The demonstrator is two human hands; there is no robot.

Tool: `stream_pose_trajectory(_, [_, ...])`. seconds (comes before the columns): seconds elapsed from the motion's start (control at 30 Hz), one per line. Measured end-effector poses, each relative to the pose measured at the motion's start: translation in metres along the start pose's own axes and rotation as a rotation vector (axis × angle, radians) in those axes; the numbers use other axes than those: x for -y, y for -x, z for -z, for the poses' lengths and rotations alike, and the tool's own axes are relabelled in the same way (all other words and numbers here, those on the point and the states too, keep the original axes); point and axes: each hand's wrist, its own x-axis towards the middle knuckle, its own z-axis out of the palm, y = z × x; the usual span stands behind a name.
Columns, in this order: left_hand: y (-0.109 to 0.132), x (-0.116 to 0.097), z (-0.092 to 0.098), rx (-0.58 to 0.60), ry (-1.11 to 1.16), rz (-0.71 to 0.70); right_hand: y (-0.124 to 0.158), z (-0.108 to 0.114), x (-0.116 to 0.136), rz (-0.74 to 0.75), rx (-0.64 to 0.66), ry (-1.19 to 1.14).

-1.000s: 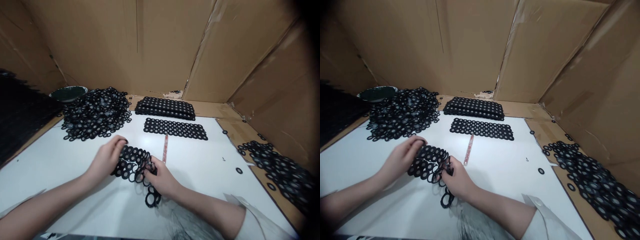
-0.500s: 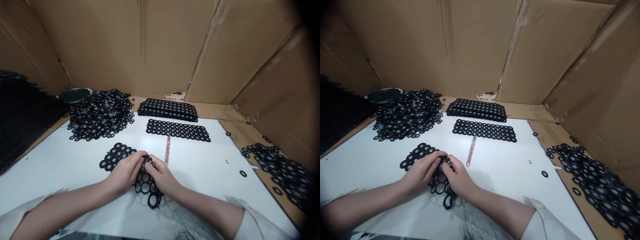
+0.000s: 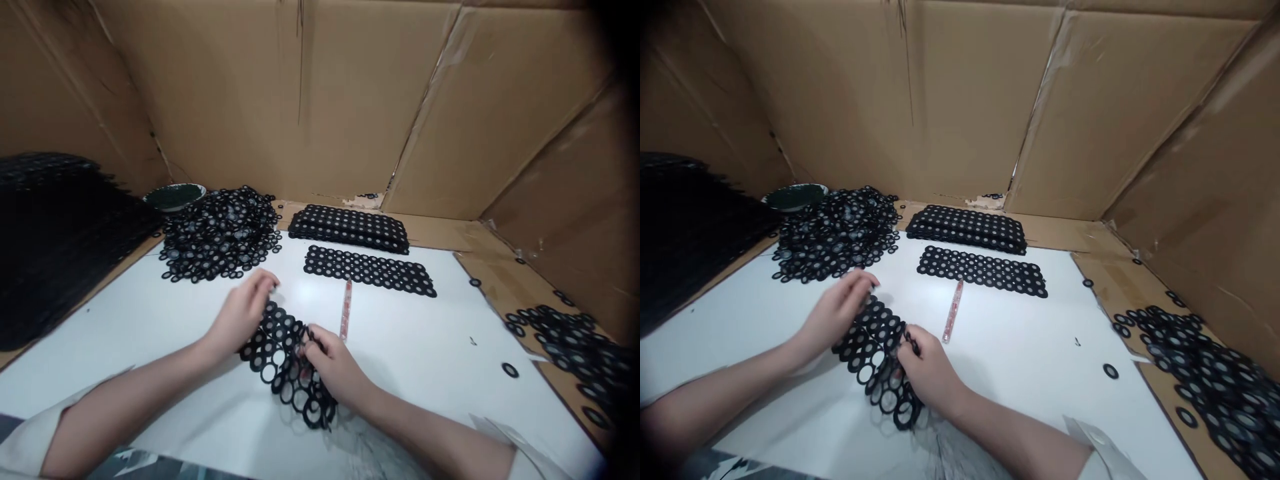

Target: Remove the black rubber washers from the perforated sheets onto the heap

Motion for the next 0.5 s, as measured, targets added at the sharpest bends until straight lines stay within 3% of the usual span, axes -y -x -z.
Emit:
stream_pose_trajectory(0.07, [-0.0044, 0.0031, 0.0064, -0.122, 0.033, 0.04, -0.0007, -0.0007, -0.0022, -0.054, 0.013, -0.063])
stream_pose_trajectory(0.1, [-0.0053, 0.0037, 0.0077, -0.113, 0.057, 0.044, -0.001, -0.0013, -0.0026, -0.08, 0.016, -0.107])
stream_pose_trajectory(0.2, [-0.0058, 0.0037, 0.0051, 0.125, 0.191, 0.093, -0.0015, -0.0024, -0.001, -0.077, -0.02, -0.191])
stream_pose_trajectory(0.3, [-0.0076, 0.0049, 0.0015, 0.403, 0.412, 0.281, -0.0016, -0.0011, 0.0031, -0.025, -0.028, -0.151])
stream_pose_trajectory(0.37, [-0.0083, 0.006, 0.0011, 0.492, 0.471, 0.358, -0.0017, 0.0001, 0.0051, -0.025, -0.029, -0.125])
stream_pose_trajectory(0.43, [-0.0058, 0.0057, 0.0009, 0.45, 0.354, 0.279, -0.0017, 0.0007, 0.0059, -0.032, -0.059, -0.124])
stream_pose_trajectory(0.5, [0.0008, 0.0038, -0.0013, 0.323, 0.114, 0.119, -0.0015, 0.0003, 0.0059, -0.04, -0.09, -0.144])
